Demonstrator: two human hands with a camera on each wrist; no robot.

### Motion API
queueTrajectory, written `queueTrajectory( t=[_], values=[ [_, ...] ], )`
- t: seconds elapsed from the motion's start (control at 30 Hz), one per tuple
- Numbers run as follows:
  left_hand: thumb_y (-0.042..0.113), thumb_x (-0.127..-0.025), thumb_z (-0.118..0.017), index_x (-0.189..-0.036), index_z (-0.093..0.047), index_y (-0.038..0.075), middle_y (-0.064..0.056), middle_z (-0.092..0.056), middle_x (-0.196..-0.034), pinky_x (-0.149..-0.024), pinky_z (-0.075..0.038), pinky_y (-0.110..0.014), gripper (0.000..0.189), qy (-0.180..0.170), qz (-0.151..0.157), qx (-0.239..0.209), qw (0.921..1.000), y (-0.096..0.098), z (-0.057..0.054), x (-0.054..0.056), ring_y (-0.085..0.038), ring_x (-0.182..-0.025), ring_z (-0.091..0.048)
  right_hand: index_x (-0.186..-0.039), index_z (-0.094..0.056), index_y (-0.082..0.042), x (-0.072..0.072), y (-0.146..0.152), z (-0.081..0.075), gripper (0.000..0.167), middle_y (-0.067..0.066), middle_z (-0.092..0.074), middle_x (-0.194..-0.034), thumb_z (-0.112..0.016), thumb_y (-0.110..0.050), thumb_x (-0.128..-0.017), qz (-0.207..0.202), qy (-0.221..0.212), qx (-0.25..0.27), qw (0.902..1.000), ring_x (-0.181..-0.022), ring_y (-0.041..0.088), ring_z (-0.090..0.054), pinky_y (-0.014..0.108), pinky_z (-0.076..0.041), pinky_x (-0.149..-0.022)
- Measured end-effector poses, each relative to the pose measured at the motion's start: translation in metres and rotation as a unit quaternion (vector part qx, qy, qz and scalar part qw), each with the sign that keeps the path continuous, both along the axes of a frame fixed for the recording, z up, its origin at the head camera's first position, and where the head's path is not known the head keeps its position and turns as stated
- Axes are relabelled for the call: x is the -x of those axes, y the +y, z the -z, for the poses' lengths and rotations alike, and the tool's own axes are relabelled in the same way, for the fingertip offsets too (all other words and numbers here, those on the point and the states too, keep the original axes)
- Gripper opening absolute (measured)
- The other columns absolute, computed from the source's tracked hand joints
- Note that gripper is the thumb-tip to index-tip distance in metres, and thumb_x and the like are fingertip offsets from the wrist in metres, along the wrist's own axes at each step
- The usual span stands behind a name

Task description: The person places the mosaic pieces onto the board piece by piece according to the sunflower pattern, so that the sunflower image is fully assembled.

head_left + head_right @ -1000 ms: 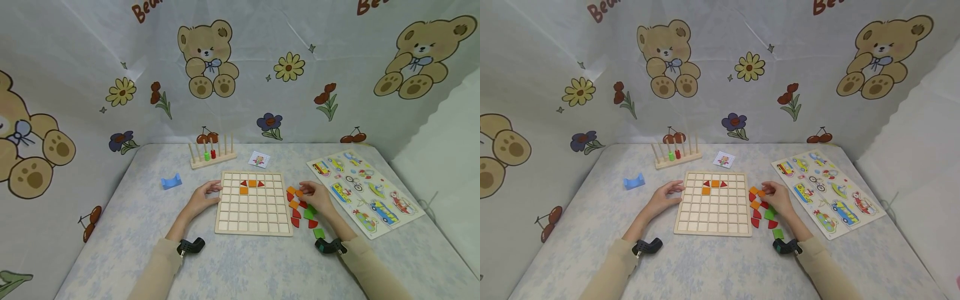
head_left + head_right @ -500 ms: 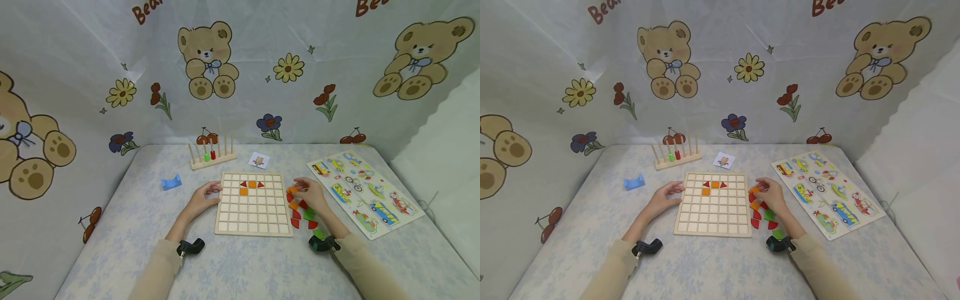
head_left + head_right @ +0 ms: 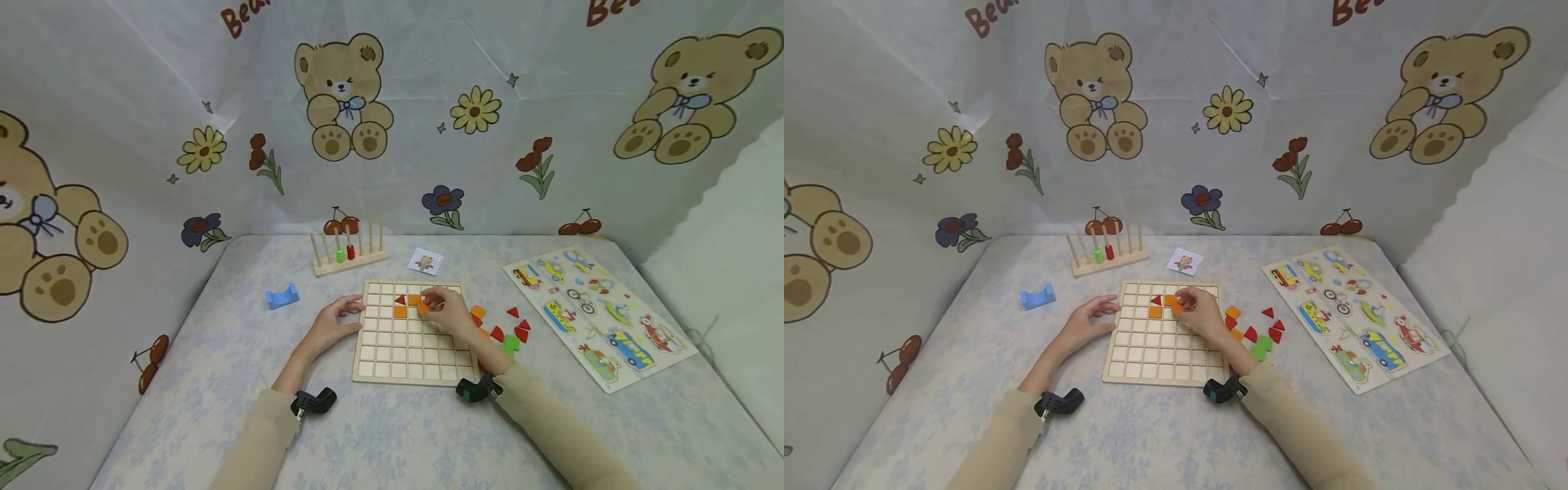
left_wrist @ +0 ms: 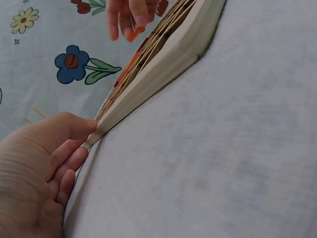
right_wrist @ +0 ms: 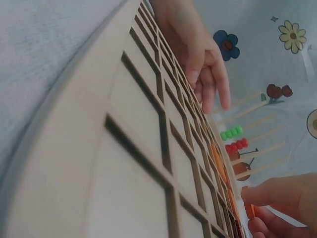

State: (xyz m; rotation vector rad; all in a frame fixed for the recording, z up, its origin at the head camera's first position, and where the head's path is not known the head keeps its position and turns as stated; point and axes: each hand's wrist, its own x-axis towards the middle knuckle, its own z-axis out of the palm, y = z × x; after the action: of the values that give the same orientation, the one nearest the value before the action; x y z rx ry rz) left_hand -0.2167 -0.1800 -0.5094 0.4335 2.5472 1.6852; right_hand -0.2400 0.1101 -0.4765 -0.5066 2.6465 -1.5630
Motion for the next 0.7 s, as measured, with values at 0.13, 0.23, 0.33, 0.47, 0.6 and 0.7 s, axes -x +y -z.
queueTrajectory(
  t=[0.13,0.23,0.33,0.47,0.6,0.7],
  values=[
    [0.008,-0.089,-0.073,-0.143,-0.051,0.007,-0.014,-0.066,-0.128,-0.104,-0.041,-0.046,0.059,-0.003,-0.006,0.005,1.0,0.0,0.0,0.0,-0.03,-0.119,-0.059,-0.117,-0.066,0.008,0.003,-0.012,0.004,0.036,0.022,-0.068,-0.101,-0.073,0.006,-0.082,-0.013,0.003,-0.01,0.9999,-0.088,0.029,-0.062,0.022,-0.05,-0.075],
    [0.008,-0.088,-0.073,-0.143,-0.052,0.007,-0.013,-0.067,-0.128,-0.103,-0.041,-0.043,0.059,-0.003,-0.007,0.006,0.9999,0.0,0.0,0.001,-0.029,-0.119,-0.059,-0.117,-0.066,0.008,0.004,-0.015,0.006,0.036,0.021,-0.067,-0.099,-0.072,0.009,-0.081,-0.018,0.002,-0.009,0.9998,-0.084,0.025,-0.06,0.022,-0.049,-0.071],
    [0.008,-0.088,-0.074,-0.143,-0.052,0.008,-0.013,-0.067,-0.128,-0.103,-0.041,-0.043,0.06,-0.003,-0.007,0.007,1.0,0.001,0.001,0.001,-0.029,-0.119,-0.059,-0.117,-0.066,0.007,0.005,-0.016,0.007,0.037,0.02,-0.067,-0.098,-0.072,0.01,-0.081,-0.02,-0.001,-0.01,0.9997,-0.081,0.02,-0.058,0.021,-0.048,-0.07],
    [0.007,-0.087,-0.074,-0.143,-0.052,0.008,-0.014,-0.067,-0.127,-0.103,-0.04,-0.044,0.06,-0.003,-0.005,0.006,1.0,0.001,0.0,0.0,-0.031,-0.119,-0.059,-0.118,-0.066,0.007,0.004,-0.016,0.008,0.038,0.02,-0.067,-0.099,-0.073,0.009,-0.08,-0.025,-0.006,-0.013,0.9996,-0.08,0.018,-0.056,0.021,-0.047,-0.07],
    [0.007,-0.088,-0.074,-0.143,-0.052,0.008,-0.013,-0.067,-0.128,-0.104,-0.04,-0.045,0.06,-0.009,-0.007,0.006,0.9999,0.001,0.0,0.0,-0.03,-0.12,-0.059,-0.117,-0.066,0.007,0.004,-0.016,0.009,0.038,0.02,-0.067,-0.099,-0.072,0.01,-0.08,-0.025,-0.002,-0.012,0.9996,-0.08,0.019,-0.056,0.021,-0.047,-0.069],
    [0.007,-0.088,-0.074,-0.143,-0.052,0.009,-0.012,-0.067,-0.128,-0.105,-0.039,-0.045,0.059,-0.016,-0.01,0.003,0.9998,0.0,0.001,0.001,-0.029,-0.12,-0.059,-0.117,-0.066,0.008,0.004,-0.015,0.01,0.035,0.021,-0.067,-0.099,-0.071,0.009,-0.082,-0.026,0.007,-0.009,0.9996,-0.08,0.02,-0.058,0.021,-0.047,-0.069]
  ],
)
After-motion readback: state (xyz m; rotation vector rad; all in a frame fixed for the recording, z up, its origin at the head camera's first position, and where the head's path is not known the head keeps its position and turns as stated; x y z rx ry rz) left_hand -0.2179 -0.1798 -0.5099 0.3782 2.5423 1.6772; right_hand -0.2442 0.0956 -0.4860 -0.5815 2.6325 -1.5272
